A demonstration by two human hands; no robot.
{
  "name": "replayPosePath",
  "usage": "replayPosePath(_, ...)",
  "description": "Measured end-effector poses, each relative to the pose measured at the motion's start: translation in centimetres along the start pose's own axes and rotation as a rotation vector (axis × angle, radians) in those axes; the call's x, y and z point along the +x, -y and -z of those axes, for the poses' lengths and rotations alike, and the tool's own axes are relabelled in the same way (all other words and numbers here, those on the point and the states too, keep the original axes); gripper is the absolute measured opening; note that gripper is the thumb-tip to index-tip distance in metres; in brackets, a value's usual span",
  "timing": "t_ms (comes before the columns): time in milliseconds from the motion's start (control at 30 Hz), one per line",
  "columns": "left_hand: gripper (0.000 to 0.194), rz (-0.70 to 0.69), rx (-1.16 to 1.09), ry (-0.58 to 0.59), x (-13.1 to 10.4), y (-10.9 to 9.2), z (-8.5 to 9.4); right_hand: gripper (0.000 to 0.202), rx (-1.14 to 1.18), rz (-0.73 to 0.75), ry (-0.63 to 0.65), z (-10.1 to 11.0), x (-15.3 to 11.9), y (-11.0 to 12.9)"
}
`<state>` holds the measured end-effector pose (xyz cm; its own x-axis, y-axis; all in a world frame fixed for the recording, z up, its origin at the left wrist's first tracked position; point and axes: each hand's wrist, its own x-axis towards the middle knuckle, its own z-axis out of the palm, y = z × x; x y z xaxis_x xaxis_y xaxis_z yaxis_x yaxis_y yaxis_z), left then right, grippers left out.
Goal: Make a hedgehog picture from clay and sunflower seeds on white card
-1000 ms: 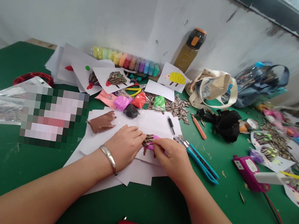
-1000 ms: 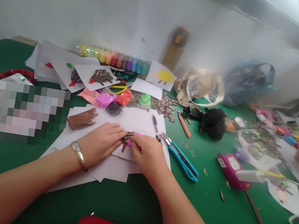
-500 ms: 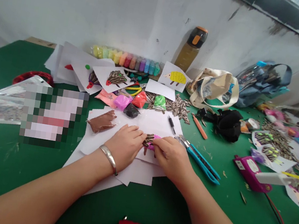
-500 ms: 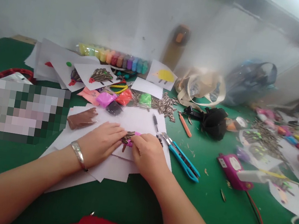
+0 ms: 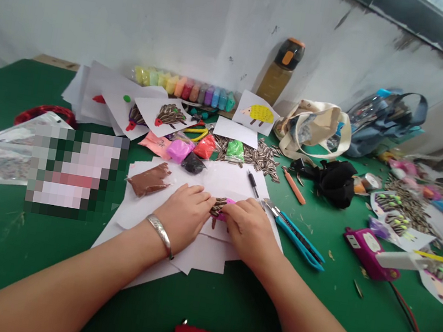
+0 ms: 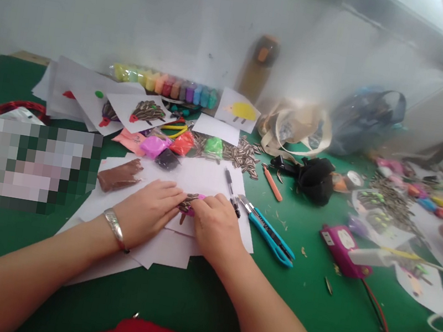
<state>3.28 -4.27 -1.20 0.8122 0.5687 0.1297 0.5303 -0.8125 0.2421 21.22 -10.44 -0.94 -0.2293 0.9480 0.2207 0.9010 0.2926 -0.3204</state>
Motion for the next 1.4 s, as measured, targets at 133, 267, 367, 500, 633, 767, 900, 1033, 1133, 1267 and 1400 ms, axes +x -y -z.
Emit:
replayPosePath(133,0.027,0.009,-0.009,-0.013,0.0,0.1,-0.1,0.025,0.067,-0.020,-0.037,-0.6,0.0,0.1)
replayPosePath(267,0.027,0.001,-0.007,-0.023,-0.1,0.1,-0.3,0.019,0.127,-0.042,-0.069,-0.4,-0.3,-0.2)
replayPosePath(367,0.027,0.010,-0.012,-0.022,-0.1,0.2,-0.3,0.012,0.094,-0.086,-0.105,0.2,-0.4,-0.7)
replayPosePath(500,0.027,0.017,-0.014,-0.029,-0.1,0.2,-0.3,0.014,0.057,-0.106,-0.066,0.7,-0.5,-1.0)
replayPosePath(633,0.028,0.021,-0.012,-0.019,-0.1,0.2,-0.4,0.018,0.030,-0.090,-0.004,0.4,-0.3,-0.9)
replayPosePath(767,0.028,0.015,-0.009,-0.022,-0.1,0.2,-0.4,0.018,-0.002,-0.076,-0.009,0.1,-0.1,-0.9)
replayPosePath(900,0.029,0.001,0.009,-0.028,-0.1,0.2,-0.5,0.019,-0.021,-0.076,-0.018,-0.3,-0.1,-0.8)
replayPosePath(1033,0.031,-0.014,0.034,-0.028,-0.1,0.3,-0.6,0.022,-0.025,-0.075,-0.021,-0.6,-0.1,-0.8)
replayPosePath(1133,0.031,-0.010,0.040,-0.017,-0.1,0.3,-0.6,0.023,-0.035,-0.064,-0.040,-0.9,-0.1,-0.8)
replayPosePath(1267,0.031,-0.002,0.041,0.004,0.0,0.1,-0.4,0.024,-0.038,-0.054,-0.057,-1.1,0.0,-0.8)
replayPosePath(1400,0.031,0.002,0.049,0.007,0.0,0.1,-0.4,0.023,-0.021,-0.063,-0.046,-1.1,0.1,-0.7)
